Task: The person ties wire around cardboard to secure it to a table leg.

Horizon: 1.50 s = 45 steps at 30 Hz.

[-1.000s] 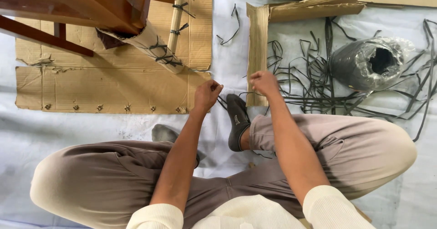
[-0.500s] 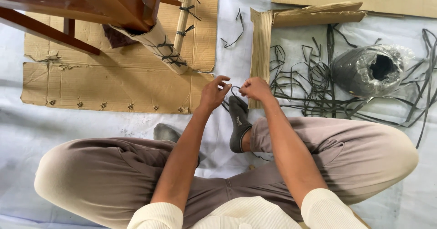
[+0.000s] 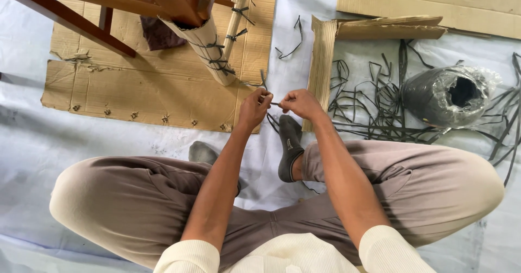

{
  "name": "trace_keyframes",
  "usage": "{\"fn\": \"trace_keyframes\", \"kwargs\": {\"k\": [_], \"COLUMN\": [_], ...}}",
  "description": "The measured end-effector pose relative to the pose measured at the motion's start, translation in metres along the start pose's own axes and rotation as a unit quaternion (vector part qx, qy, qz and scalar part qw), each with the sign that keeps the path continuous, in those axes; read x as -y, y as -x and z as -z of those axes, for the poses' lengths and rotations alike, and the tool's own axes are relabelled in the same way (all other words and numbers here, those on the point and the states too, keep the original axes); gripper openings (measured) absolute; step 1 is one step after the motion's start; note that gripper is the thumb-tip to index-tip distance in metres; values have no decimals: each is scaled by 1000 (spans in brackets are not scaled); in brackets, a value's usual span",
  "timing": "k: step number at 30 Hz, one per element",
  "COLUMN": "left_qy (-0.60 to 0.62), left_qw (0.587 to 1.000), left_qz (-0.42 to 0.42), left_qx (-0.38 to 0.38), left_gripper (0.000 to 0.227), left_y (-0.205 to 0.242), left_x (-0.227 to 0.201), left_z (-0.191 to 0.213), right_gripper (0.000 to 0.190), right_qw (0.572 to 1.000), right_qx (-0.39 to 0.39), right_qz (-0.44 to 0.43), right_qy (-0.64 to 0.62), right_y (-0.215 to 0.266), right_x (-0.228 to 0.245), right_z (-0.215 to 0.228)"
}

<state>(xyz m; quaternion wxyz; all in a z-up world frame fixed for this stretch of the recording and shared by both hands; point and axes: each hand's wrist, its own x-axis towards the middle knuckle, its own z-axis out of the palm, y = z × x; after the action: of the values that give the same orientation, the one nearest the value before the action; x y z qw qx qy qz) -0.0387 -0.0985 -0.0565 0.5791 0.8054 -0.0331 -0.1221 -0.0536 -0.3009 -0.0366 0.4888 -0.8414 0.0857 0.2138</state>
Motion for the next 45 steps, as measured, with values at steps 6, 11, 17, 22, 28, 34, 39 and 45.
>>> {"fn": "trace_keyframes", "kwargs": {"k": [6,11,17,22,28,34,39,45], "left_qy": [3,-39,-50,-49,-62,-30,51,307], "left_qw": [1000,998,997,997,997,999,996,938], "left_qz": [20,42,46,55,48,42,71,155], "left_qx": [-7,17,28,21,9,6,32,49], "left_gripper": [24,26,25,26,26,27,33,47], "left_y": [-1,-1,-2,-1,-1,0,-2,-22], "left_x": [18,13,23,28,32,17,0,32], "left_z": [-6,-11,-15,-12,-9,-6,-7,-10], "right_gripper": [39,38,34,46,46,27,20,20], "right_qw": [961,955,902,924,904,837,932,968], "right_qx": [90,-201,-377,-298,-340,-536,-308,-98], "right_qz": [-96,-140,-178,-161,-208,-42,86,152], "right_qy": [245,164,114,178,153,99,-173,-173], "right_y": [3,2,-22,-39,-37,-17,1,16], "right_x": [-47,-103,-181,-207,-200,-112,-10,32], "right_z": [20,40,43,28,29,33,10,-27]}}
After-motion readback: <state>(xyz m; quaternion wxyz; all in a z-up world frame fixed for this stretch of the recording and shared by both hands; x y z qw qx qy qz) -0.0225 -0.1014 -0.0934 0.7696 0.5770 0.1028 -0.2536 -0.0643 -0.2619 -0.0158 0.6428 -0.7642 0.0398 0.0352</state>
